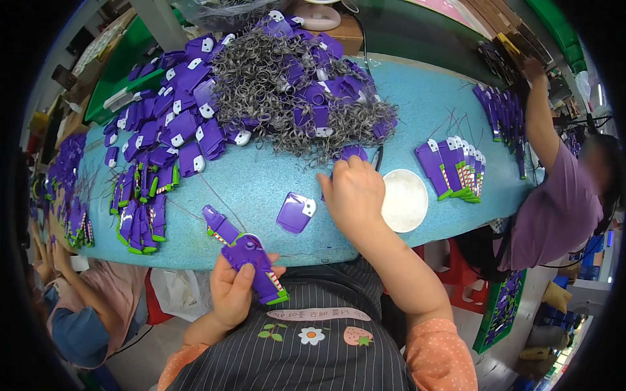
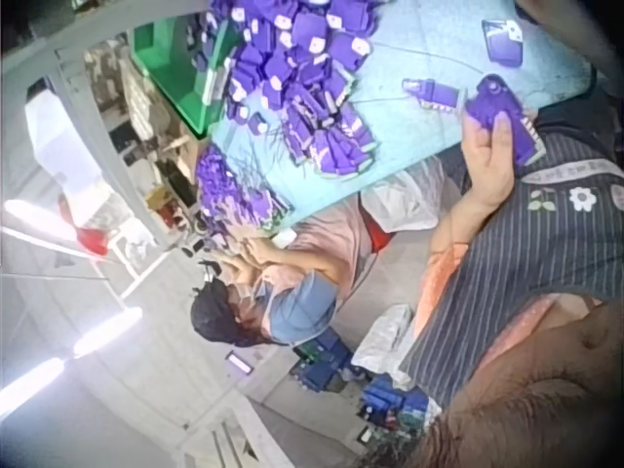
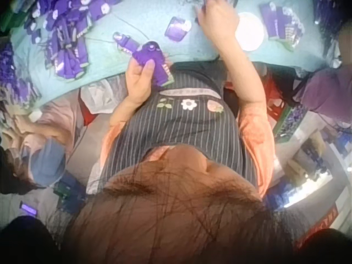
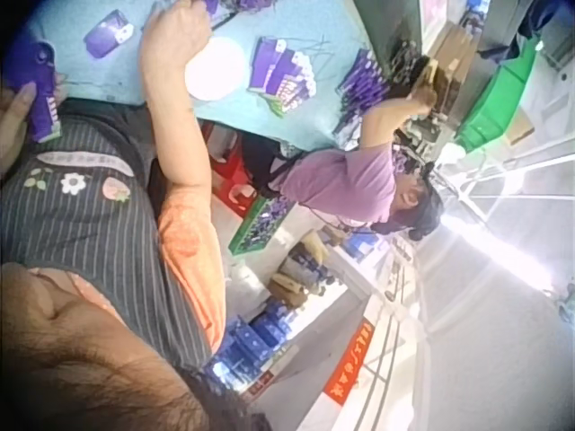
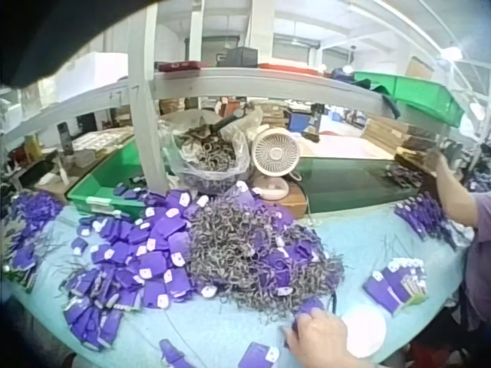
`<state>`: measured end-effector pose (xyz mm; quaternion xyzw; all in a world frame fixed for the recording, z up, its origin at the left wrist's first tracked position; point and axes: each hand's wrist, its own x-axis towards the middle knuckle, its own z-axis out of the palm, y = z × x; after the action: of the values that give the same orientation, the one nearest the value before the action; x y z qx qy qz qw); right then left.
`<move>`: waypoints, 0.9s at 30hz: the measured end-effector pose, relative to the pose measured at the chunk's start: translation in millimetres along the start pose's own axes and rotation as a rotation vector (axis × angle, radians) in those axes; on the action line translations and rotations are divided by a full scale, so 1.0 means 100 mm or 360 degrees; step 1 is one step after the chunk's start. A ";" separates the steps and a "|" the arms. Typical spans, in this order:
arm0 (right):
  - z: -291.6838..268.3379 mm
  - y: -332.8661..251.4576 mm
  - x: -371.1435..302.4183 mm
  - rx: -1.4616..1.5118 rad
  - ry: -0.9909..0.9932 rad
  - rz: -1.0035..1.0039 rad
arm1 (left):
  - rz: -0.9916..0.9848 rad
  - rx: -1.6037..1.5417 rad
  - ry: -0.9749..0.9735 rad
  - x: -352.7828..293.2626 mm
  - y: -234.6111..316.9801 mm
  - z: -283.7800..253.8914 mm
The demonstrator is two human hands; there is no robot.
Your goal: The person assembles purple plastic components by hand, inserting small white pieces and threading grey cords through them. The person handles the parts one at a time, picking them from a pile on the table, performing the assembly, and placing the finished units back on the table.
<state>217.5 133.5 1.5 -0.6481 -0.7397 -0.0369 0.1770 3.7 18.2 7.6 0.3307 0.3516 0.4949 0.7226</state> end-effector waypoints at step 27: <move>-0.58 0.06 0.08 0.0537 -0.0050 -0.0165 | 0.0172 0.0100 0.0221 0.07 0.00 -0.13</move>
<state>235.3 125.7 57.0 -0.5707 -0.7706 0.0889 0.2694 -5.4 26.1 -1.1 0.3366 0.3978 0.5436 0.6580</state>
